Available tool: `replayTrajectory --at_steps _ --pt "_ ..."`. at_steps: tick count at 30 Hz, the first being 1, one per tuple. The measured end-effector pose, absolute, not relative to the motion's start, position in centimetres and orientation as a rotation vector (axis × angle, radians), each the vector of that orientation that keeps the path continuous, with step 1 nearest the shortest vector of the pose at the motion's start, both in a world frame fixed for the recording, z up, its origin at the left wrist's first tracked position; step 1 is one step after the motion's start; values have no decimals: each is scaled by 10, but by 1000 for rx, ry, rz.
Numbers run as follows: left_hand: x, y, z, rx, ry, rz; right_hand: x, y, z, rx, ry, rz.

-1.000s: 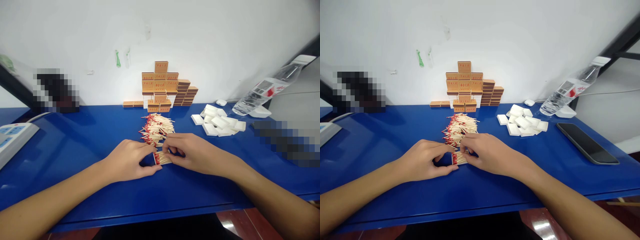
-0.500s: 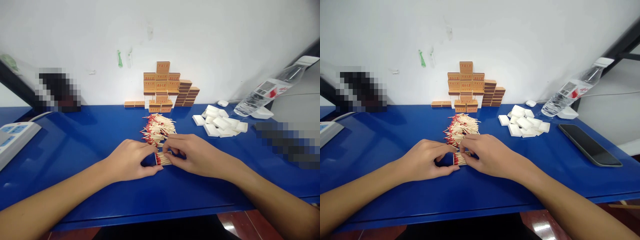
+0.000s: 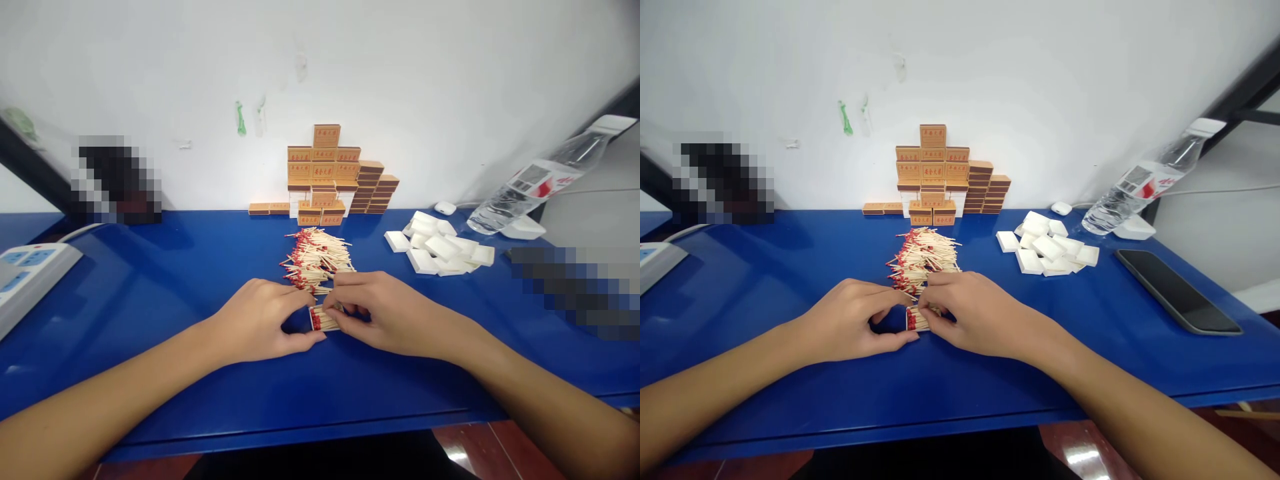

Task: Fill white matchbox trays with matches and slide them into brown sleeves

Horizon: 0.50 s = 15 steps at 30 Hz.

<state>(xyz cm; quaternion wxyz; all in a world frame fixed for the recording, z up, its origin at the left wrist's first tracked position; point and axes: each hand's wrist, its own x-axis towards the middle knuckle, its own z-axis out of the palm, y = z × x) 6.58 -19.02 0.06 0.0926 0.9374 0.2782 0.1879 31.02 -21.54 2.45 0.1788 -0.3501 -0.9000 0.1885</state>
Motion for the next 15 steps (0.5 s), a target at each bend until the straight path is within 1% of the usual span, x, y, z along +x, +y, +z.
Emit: replayTrajectory --at_steps 8,15 --pt "66 -190 2 2791 836 542 308 -215 25 -871 -2549 594" --pt "66 -190 3 2769 844 530 311 -214 23 -955 -2513 467"
